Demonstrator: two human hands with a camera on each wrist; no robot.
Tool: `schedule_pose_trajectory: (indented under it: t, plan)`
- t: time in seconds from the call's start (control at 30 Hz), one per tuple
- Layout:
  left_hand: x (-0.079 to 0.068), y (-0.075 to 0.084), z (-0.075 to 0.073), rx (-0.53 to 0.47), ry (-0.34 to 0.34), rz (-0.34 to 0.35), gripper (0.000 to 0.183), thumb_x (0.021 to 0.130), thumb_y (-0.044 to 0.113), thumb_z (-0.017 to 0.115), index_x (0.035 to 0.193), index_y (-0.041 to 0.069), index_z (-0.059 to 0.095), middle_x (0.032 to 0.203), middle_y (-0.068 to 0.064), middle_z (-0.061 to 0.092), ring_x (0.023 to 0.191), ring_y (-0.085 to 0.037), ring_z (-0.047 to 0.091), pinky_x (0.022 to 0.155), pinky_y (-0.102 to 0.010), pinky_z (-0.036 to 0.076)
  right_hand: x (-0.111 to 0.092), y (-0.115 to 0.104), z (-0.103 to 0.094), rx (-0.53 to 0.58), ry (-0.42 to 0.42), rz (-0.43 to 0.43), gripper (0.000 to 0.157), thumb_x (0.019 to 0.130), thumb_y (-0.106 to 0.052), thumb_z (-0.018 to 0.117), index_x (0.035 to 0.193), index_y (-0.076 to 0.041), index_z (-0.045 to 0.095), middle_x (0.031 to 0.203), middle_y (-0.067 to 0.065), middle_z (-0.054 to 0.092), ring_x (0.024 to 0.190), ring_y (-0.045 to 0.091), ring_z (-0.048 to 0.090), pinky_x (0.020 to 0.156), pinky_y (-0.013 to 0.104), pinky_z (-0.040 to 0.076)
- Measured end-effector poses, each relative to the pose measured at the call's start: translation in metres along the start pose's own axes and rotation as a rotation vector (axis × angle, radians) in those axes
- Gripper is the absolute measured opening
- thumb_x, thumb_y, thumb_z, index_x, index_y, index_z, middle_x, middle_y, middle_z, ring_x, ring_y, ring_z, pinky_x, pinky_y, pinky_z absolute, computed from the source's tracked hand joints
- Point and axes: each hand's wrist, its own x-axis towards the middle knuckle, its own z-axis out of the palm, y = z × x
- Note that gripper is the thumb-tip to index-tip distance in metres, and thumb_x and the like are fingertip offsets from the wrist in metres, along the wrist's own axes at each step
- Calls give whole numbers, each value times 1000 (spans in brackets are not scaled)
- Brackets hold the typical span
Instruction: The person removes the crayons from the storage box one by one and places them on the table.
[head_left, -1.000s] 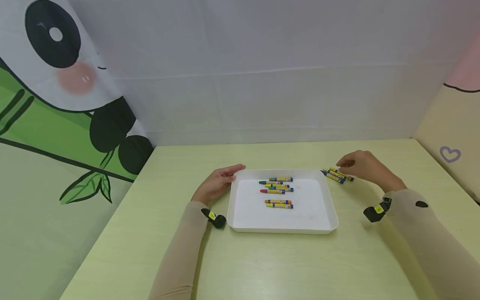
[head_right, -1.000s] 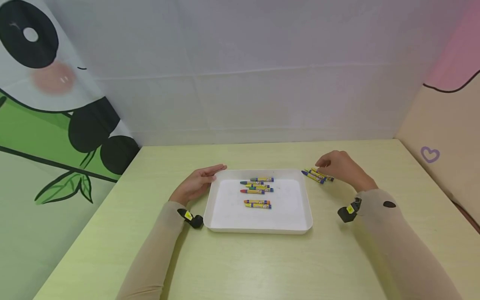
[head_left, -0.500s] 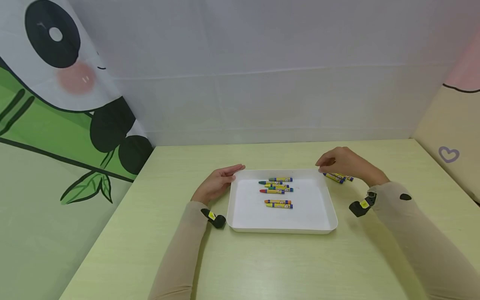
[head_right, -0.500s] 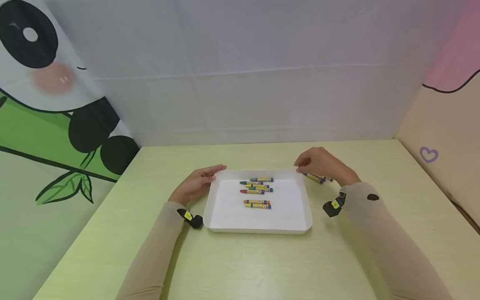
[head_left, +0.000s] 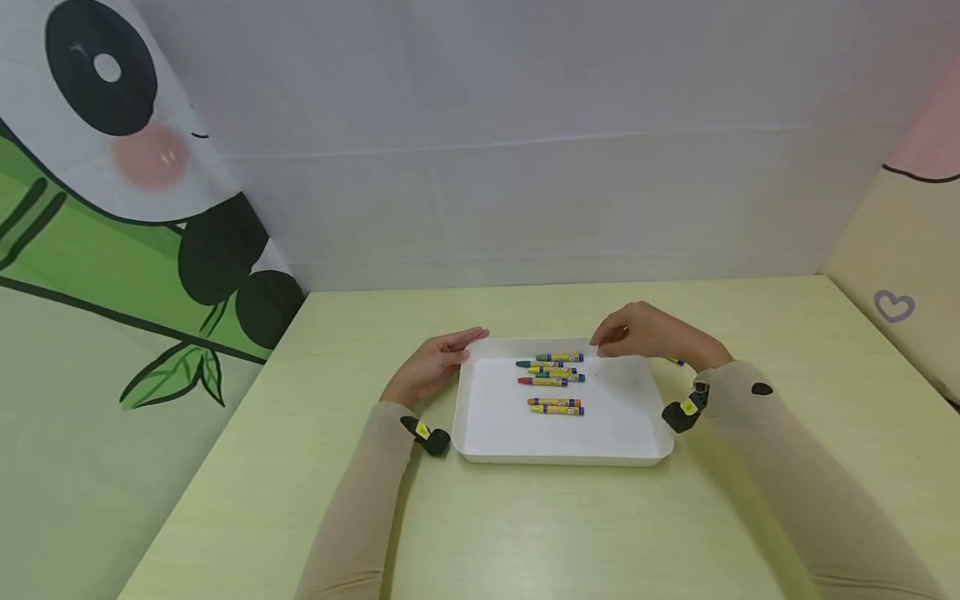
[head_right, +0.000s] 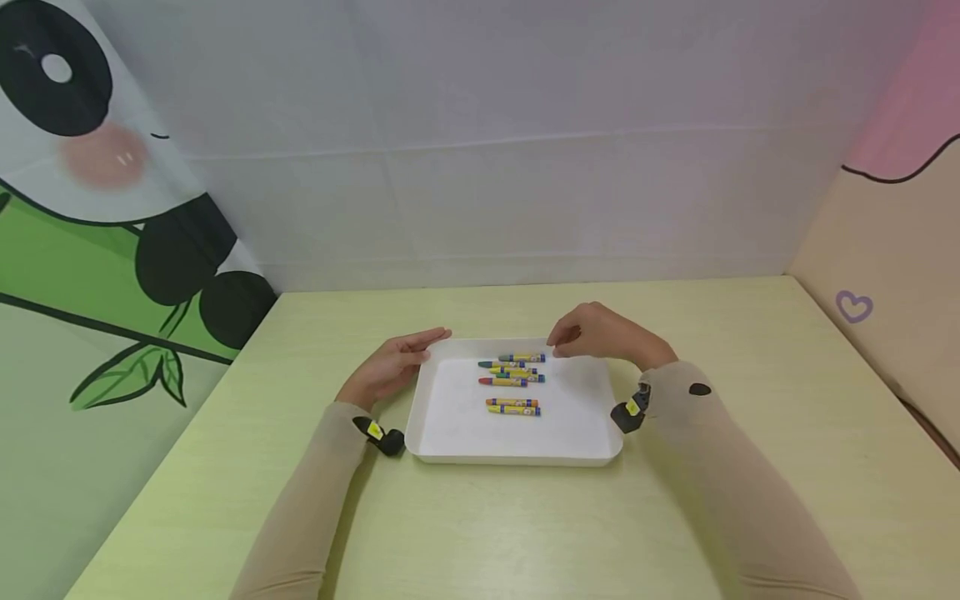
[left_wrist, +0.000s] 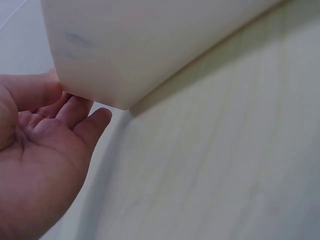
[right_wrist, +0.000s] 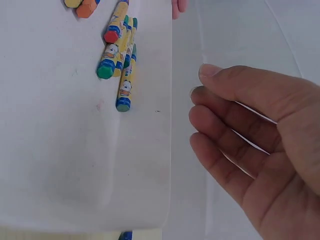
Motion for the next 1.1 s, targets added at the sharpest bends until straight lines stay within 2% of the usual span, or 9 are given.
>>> schedule_pose_trajectory:
  t: [0.17,0.33,0.67,0.83,1.1]
  plan:
    - [-1,1,1,-5,8,-2,48,99,-6,40,145,6,42,153,-6,38,145,-22,29,116,-41,28,10,-4,11,-1,-47,-49,19,88,-14,69,105,-6,73,102,3,72,88,13,64,80,31,55]
    - [0,1,1,2,6,4,48,99,-6,40,146,5,41,154,-7,37,145,-23,28,116,-41,27,19,-9,19,6,-104,-62,18,88,-13,69,104,-6,74,101,2,72,87,13,63,78,29,55]
    - [0,1,-1,1,-3,-5,48,99,-6,39,146,7,41,154,-5,38,145,-23,29,116,-41,29,26,-13,34,-8,-290,-17,7,83,-13,73,89,-16,76,90,-5,69,81,9,58,76,25,50]
    - [0,1,0,4,-5,-4,48,99,-6,39,146,6,41,154,-5,37,145,-22,29,116,-41,29,27,-13,40,-24,-327,1,6,83,-16,75,88,-20,76,89,-6,68,79,9,56,75,25,48]
    - [0,0,0,8,-2,-3,48,99,-5,40,146,6,41,154,-5,37,145,-21,29,116,-41,28,28,-16,45,-77,-343,42,4,82,-21,77,85,-22,75,84,-7,68,76,9,55,71,25,46]
